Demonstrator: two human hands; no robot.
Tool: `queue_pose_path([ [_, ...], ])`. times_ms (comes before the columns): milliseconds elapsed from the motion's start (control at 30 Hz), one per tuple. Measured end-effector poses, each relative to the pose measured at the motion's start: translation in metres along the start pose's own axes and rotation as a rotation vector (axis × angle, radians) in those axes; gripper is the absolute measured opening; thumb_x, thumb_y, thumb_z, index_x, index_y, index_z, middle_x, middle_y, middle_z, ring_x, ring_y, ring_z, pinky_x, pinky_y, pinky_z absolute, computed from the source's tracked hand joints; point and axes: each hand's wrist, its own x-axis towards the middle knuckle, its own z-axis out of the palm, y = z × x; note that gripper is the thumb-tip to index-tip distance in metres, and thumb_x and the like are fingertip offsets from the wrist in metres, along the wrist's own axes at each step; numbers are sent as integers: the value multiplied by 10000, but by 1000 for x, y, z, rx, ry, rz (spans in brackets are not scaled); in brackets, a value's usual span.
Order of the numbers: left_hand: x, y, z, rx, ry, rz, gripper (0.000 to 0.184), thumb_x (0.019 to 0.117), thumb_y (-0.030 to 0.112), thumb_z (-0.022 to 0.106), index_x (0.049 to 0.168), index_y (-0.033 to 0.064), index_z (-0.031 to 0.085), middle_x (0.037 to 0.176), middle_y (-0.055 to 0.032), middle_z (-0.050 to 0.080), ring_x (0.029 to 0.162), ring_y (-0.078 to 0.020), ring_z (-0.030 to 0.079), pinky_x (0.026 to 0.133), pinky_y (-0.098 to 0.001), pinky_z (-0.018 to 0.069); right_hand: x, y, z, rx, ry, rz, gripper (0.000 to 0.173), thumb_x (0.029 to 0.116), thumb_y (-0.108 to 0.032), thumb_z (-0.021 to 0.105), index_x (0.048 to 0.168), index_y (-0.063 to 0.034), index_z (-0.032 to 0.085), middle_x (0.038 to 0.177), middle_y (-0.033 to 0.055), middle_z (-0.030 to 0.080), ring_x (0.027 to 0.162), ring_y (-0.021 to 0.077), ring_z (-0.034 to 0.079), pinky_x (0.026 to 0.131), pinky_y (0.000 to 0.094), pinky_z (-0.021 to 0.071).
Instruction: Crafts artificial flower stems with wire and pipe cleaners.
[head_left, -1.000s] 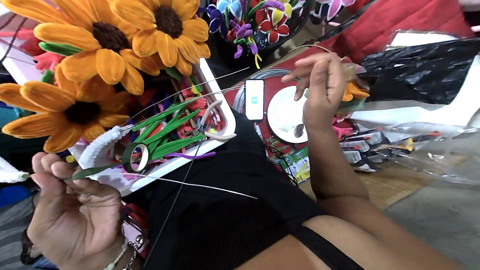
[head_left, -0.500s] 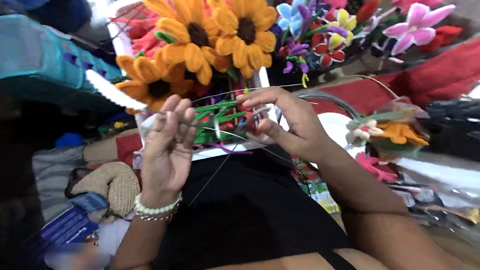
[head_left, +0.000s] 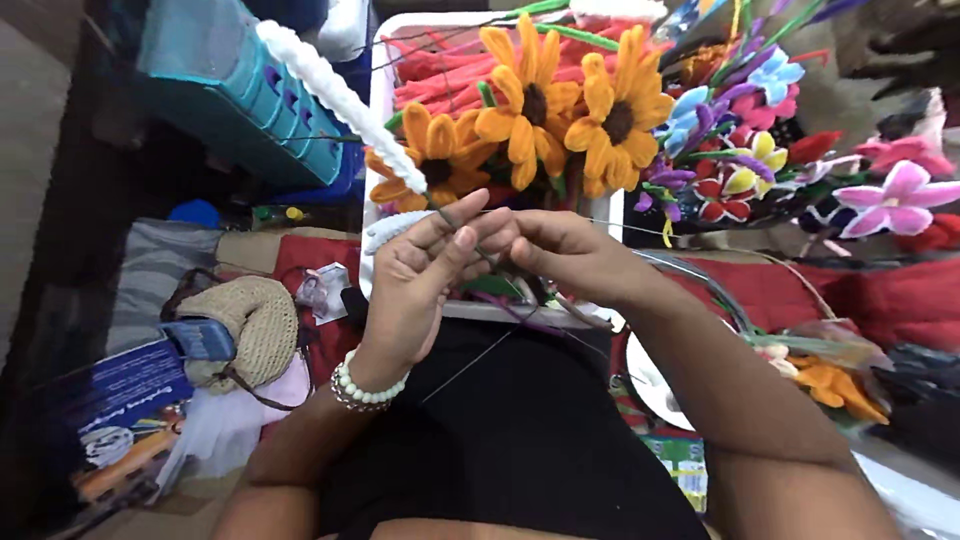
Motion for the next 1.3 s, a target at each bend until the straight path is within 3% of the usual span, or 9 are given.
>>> queue_pose_path([
  [100,-1,2,-3,48,3,48,339,1036,11,543,1371,-18,587,1209,-101,735,1014,-172,745,884,-318,626,3,-3,0,-89,26,-54,129,990,-213,668,992,-84,668,857,-45,654,753,19,626,662,176,549],
  [200,-1,6,-4,117,14,95,342,1019,-3,570,1359,-38,593,1193,-97,740,972,-160,750,840,-305,635,6,-7,2,-182,77,-110,92,953,-159,703,945,-68,711,894,-25,672,791,39,647,699,195,574],
  [500,-3,13,-4,377,-7,303,382,1011,-11,579,1379,-105,539,1259,-129,707,1113,-175,711,967,-302,591,9,-15,18,-356,157,-207,140,985,-177,672,936,-51,706,891,-12,658,785,29,639,689,183,568],
  [567,-3,16,-6,445,2,341,349,996,7,614,1332,-80,579,1156,-93,737,1000,-127,726,879,-255,605,10,-21,20,-466,172,-265,162,1003,-182,650,950,-37,699,912,4,649,830,32,637,730,184,567],
  [633,-5,16,-9,459,11,358,217,978,13,650,1191,-25,637,1004,-34,743,837,-66,715,751,-201,607,9,-26,23,-601,205,-313,183,1008,-183,640,958,-15,694,934,34,642,852,38,621,750,177,539],
  [867,-6,15,-14,457,38,426,189,909,-19,726,1073,31,644,969,-6,737,790,-61,724,696,-194,622,7,-37,30,-883,318,-408,176,999,-151,661,957,7,727,930,100,648,858,92,627,757,177,519],
  [1100,-3,15,-14,495,52,493,133,910,-9,729,1006,24,643,917,-3,729,756,-54,715,673,-196,620,2,-45,27,-801,276,-383,214,976,-215,709,972,-4,745,960,76,661,870,50,631,759,154,527],
  [1200,-2,13,-11,492,57,525,130,902,-11,739,992,20,650,911,1,733,764,-47,715,688,-192,618,2,-45,25,-769,281,-350,156,956,-171,724,951,-15,739,955,62,661,831,26,620,720,140,525],
  [1300,2,11,-11,449,9,518,238,911,25,745,1121,-29,647,998,-31,747,844,-73,728,745,-218,622,-1,-46,24,-704,317,-314,138,954,-161,711,934,-26,725,932,35,649,761,-2,591,636,117,498],
])
